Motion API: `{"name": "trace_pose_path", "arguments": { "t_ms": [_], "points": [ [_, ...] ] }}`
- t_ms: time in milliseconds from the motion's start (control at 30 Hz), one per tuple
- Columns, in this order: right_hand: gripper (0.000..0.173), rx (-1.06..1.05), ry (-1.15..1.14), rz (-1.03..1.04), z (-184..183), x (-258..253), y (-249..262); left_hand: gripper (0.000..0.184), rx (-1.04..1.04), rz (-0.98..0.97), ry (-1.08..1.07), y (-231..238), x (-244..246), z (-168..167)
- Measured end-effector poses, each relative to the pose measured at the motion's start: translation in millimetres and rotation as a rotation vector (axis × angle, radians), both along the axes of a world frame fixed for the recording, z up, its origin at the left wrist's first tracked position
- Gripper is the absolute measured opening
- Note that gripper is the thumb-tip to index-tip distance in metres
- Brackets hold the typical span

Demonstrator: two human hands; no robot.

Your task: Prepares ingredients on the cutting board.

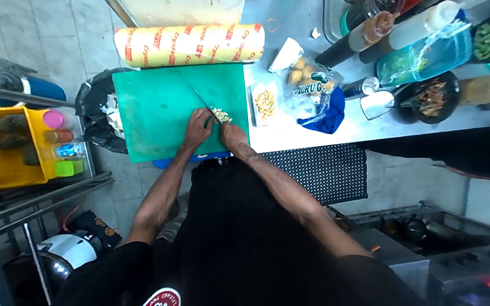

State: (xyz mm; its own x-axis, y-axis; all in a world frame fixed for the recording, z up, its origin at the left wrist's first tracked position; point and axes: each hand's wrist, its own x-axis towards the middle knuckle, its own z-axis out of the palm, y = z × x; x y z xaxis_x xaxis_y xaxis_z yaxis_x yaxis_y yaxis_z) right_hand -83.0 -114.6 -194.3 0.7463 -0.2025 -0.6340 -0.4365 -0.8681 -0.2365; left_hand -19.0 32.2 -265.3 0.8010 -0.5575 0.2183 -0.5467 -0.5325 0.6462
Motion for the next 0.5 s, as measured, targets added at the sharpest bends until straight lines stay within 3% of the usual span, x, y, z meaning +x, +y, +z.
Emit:
{"name": "trace_pose_path", "arguments": {
  "t_ms": [133,233,333,500],
  "points": [
    [0.035,0.078,-0.048,0.031,-6.4,4.4,-13.2,0.016,0.004,-0.082,0.058,6.5,2.1,10.1],
    [0.039,0.136,-0.084,0.010,3.1,-3.5,-28.4,0.018,-0.043,0.086,0.081,7.5,-6.7,13.1],
    [0.042,0.133,-0.096,-0.021,12.1,-15.1,-38.8,0.030,0.051,0.222,0.099,-1.8,-12.4,13.3],
    [0.039,0.079,-0.028,0.008,20.7,-25.2,-44.1,0.023,0.115,0.067,0.086,-7.5,-9.8,7.6]
  ]
}}
